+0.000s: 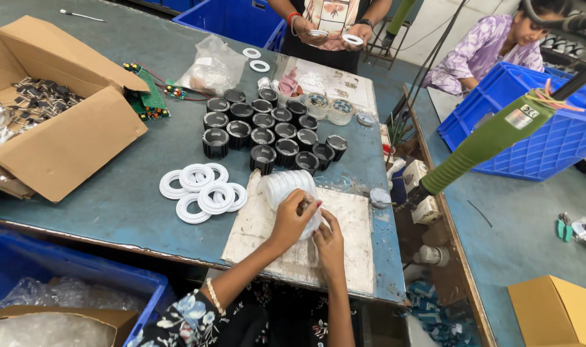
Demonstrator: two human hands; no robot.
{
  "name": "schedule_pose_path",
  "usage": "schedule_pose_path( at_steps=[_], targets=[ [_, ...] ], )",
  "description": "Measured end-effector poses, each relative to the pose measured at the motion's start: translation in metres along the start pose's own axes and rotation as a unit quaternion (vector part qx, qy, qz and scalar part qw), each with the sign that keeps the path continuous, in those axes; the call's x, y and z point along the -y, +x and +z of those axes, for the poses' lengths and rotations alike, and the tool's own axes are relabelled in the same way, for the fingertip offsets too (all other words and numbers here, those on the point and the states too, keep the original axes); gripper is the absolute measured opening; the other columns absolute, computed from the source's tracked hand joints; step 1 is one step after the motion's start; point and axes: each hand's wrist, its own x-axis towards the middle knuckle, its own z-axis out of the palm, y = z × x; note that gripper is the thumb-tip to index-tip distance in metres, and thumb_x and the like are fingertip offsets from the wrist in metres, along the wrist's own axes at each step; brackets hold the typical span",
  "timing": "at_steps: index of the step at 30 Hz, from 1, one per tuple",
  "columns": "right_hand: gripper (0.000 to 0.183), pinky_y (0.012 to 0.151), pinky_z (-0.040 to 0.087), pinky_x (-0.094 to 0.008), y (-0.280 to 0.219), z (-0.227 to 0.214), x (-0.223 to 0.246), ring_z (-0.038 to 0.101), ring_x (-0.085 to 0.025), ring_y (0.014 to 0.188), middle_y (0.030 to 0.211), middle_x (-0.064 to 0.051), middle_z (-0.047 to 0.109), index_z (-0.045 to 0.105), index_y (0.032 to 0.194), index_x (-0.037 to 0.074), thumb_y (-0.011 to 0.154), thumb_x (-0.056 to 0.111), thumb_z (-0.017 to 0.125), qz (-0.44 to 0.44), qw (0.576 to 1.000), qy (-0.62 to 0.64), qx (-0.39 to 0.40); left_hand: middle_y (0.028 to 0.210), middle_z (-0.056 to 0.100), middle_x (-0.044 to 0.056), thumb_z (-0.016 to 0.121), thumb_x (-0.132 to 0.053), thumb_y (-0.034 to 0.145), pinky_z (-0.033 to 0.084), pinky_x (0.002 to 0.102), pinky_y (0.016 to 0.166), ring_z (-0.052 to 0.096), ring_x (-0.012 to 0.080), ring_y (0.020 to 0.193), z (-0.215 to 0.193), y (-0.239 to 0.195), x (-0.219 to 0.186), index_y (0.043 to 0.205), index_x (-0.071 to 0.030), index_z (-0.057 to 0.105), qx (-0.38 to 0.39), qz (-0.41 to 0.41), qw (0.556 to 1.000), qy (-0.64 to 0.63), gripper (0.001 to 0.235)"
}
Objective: The person handles white plastic rings and black cylindrical housings on a workbench, repeatedly picking up rings, comparing them, and placing them into the housings. The person also moves stacks of rings and adjusts their position on the table.
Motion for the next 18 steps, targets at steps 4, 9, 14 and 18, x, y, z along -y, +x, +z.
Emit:
schedule_pose_path(
  at_steps=[4, 9, 14, 18],
  targets=[
    [0.043, 0.096, 0.055, -0.031, -0.026, 0.024, 0.012, 0.065, -0.022, 0.116, 0.128, -0.015, 0.063, 0.055, 0.132, 0.004, 0.091, -0.002, 0.063, -0.057, 0.974, -0.178, -0.129, 0.104, 0.056, 0.009, 0.072, -0.008, 0.087, 0.051, 0.029, 0.072, 0.059, 0.0182, 0.088, -0.016, -0.028, -0.012, 0.108, -0.003, 0.067, 0.008, 0.029, 0.999, 0.03, 0.022],
    [0.025, 0.095, 0.056, -0.038, -0.066, 0.064, 0.031, 0.07, -0.028, 0.112, 0.12, -0.015, 0.07, 0.067, 0.115, 0.002, 0.093, -0.005, 0.06, -0.177, 0.919, -0.304, -0.182, 0.108, 0.052, 0.012, 0.071, 0.0, 0.084, 0.052, 0.032, 0.075, 0.059, 0.0203, 0.091, -0.034, -0.073, -0.016, 0.119, -0.003, 0.058, -0.039, 0.017, 0.996, 0.082, 0.038],
    [0.035, 0.106, 0.05, -0.043, -0.043, 0.074, 0.02, 0.06, -0.039, 0.127, 0.137, -0.022, 0.061, 0.062, 0.129, -0.002, 0.095, -0.004, 0.054, -0.231, 0.89, -0.378, -0.109, 0.094, 0.059, 0.005, 0.07, -0.001, 0.088, 0.053, 0.028, 0.069, 0.061, 0.0138, 0.08, -0.037, -0.077, 0.005, 0.117, -0.004, 0.053, -0.042, -0.079, 0.996, -0.011, 0.034],
    [0.05, 0.108, 0.042, -0.048, -0.014, 0.054, 0.005, 0.049, -0.049, 0.129, 0.14, -0.033, 0.05, 0.049, 0.135, -0.012, 0.088, 0.001, 0.059, -0.197, 0.843, -0.484, -0.125, 0.092, 0.059, 0.004, 0.068, 0.001, 0.089, 0.051, 0.026, 0.07, 0.059, 0.0112, 0.078, -0.039, -0.08, 0.013, 0.114, -0.003, 0.052, -0.039, -0.056, 0.997, -0.039, 0.03]
  ],
)
